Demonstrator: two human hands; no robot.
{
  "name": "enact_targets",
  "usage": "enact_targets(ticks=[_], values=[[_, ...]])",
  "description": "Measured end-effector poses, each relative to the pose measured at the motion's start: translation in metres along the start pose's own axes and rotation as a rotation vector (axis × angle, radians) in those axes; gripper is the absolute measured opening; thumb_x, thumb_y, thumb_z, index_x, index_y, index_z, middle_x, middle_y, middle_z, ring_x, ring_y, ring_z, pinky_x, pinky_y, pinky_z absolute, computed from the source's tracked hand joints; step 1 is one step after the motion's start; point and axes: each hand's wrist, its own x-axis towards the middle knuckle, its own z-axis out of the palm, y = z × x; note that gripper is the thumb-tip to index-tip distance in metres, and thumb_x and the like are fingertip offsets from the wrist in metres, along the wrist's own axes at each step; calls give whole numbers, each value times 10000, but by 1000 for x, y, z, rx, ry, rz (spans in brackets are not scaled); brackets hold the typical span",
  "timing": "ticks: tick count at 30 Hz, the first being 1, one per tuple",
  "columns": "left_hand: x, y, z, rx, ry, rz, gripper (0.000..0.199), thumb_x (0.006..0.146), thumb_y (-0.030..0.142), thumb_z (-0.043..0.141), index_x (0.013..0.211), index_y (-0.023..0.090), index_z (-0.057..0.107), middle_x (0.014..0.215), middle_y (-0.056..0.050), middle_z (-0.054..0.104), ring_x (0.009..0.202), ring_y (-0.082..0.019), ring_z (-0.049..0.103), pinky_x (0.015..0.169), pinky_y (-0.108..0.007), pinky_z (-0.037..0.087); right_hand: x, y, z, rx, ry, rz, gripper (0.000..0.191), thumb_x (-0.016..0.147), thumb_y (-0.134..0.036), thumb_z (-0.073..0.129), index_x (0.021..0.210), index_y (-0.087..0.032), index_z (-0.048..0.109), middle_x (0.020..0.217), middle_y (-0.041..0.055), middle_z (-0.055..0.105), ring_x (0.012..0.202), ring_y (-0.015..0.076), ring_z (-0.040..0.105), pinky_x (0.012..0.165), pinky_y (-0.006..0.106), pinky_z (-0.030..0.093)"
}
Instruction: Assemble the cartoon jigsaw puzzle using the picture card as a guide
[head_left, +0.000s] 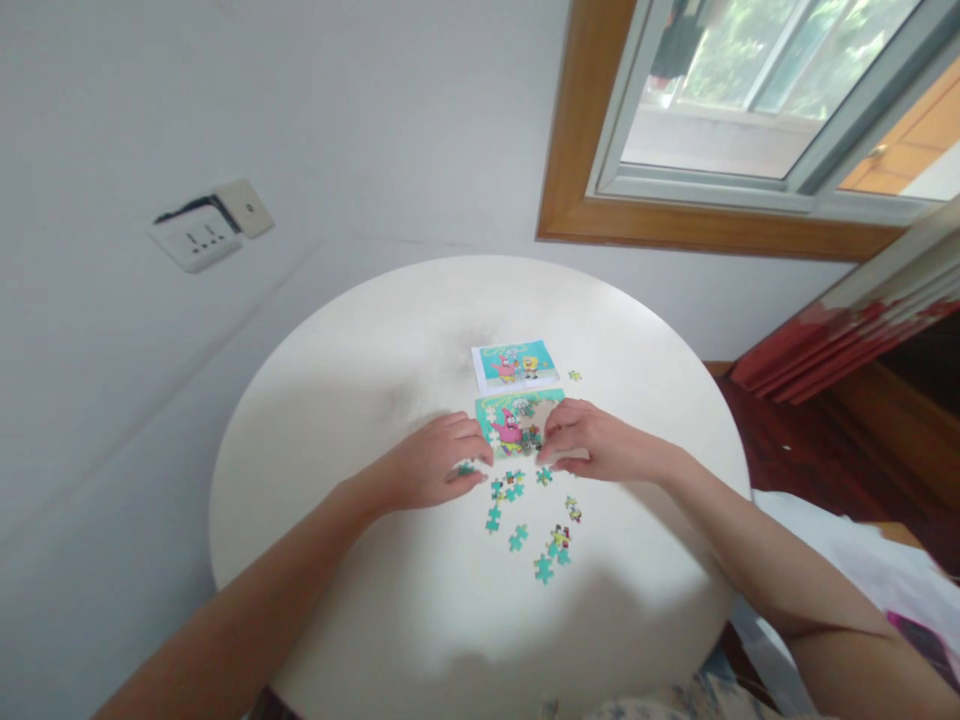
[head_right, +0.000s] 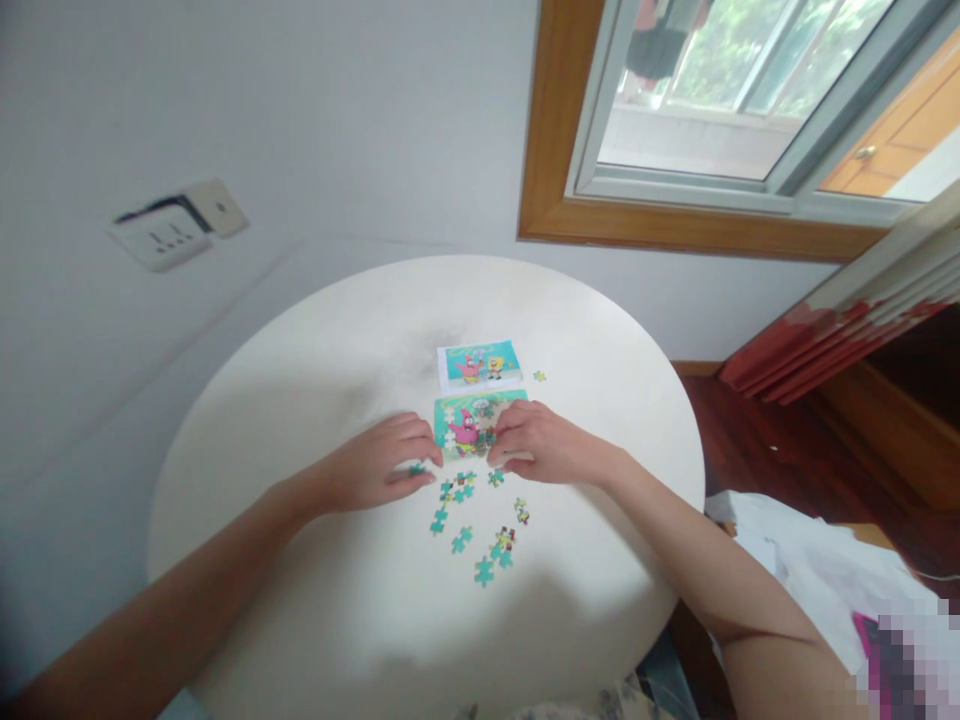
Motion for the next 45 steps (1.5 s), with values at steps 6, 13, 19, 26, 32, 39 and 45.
enact_targets(ticks=[6, 13, 19, 26, 32, 39, 45], values=[[3, -2, 4, 18, 119, -33, 165, 919, 223, 486, 1053, 191, 577, 922, -56, 603, 893, -204, 525, 839, -331, 392, -6, -2, 11, -27, -75, 20, 138, 853, -253, 644, 977, -213, 689, 921, 55, 637, 934, 184, 545, 858, 319, 385], [5, -3, 7, -5, 185, -33, 140, 907, 176, 467, 1003, 184, 568, 860, -38, 598, 844, -189, 515, 831, -318, 395, -4, -3, 19, -21, -12, 34, 155, 885, -276, 607, 1000, -211, 688, 880, 50, 623, 887, 179, 541, 820, 312, 384], [3, -4, 9, 6, 151, -22, 136, 918, 186, 456, 996, 187, 567, 933, -52, 616, 889, -197, 523, 854, -331, 390, 7, -17, 37, -3, 95, 43, 168, 902, -302, 589, 1006, -231, 700, 949, 61, 627, 975, 197, 531, 863, 336, 367], [1, -4, 4, 4, 167, -41, 149, 930, 188, 435, 993, 189, 571, 901, -45, 601, 866, -196, 508, 838, -336, 388, 17, -35, 60, -98, 155, 178, 385, 836, -535, 625, 1070, -233, 667, 1111, 89, 580, 1073, 249, 468, 894, 396, 350], [0, -3, 1, -8, 168, -61, 148, 922, 196, 450, 999, 192, 577, 861, -36, 582, 853, -192, 504, 824, -332, 391, 19, -43, 69, -139, 146, 268, 382, 871, -477, 600, 1139, -204, 614, 1129, 109, 546, 1084, 265, 428, 918, 418, 356], [-1, -1, -1, 24, 135, -31, 154, 924, 187, 440, 1004, 192, 571, 903, -47, 604, 877, -202, 512, 834, -341, 383, 22, -47, 73, -77, 151, 307, 236, 884, -351, 607, 1071, -209, 619, 1071, 83, 547, 1044, 252, 432, 883, 393, 373], [-1, 3, -4, -33, 23, 2, 104, 864, 193, 548, 950, 210, 605, 895, -27, 602, 881, -192, 530, 846, -335, 371, 22, -45, 75, -23, 170, 329, 167, 879, -339, 616, 991, -216, 620, 1059, 71, 552, 1052, 243, 437, 889, 389, 367]])
